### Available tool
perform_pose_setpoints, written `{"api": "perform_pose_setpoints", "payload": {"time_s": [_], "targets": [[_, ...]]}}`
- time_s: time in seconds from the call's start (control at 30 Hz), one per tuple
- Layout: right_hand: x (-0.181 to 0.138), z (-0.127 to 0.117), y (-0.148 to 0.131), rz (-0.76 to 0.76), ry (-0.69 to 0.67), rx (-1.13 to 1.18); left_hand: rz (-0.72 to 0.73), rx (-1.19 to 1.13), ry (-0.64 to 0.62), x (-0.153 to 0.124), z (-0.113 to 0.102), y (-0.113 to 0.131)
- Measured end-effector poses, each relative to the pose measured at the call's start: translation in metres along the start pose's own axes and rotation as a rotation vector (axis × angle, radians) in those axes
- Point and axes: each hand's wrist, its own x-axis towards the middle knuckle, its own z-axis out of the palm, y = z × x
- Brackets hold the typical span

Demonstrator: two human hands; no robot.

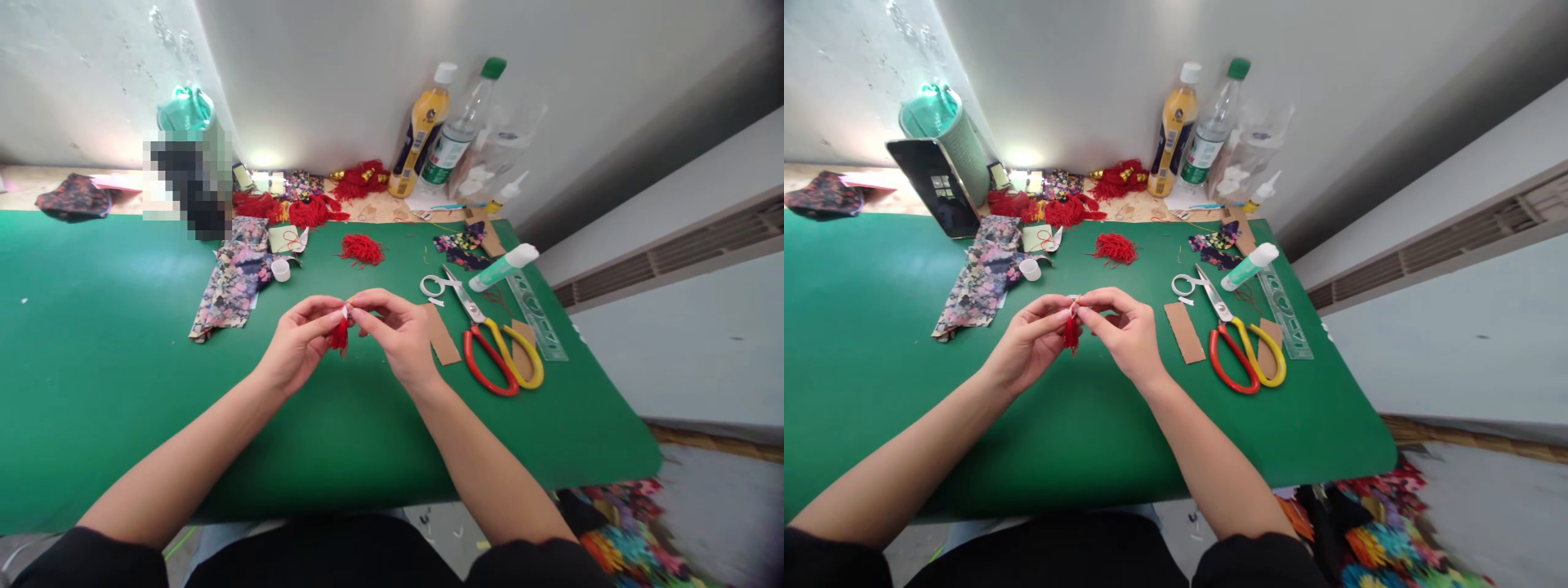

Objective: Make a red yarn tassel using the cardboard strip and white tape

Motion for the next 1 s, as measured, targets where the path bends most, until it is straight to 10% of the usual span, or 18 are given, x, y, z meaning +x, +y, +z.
{"api": "perform_pose_setpoints", "payload": {"time_s": [1.0], "targets": [[-0.0013,0.0006,-0.0025,-0.009,0.017,-0.031,0.177,0.241,-0.014,0.0018,-0.0046,0.0027]]}}
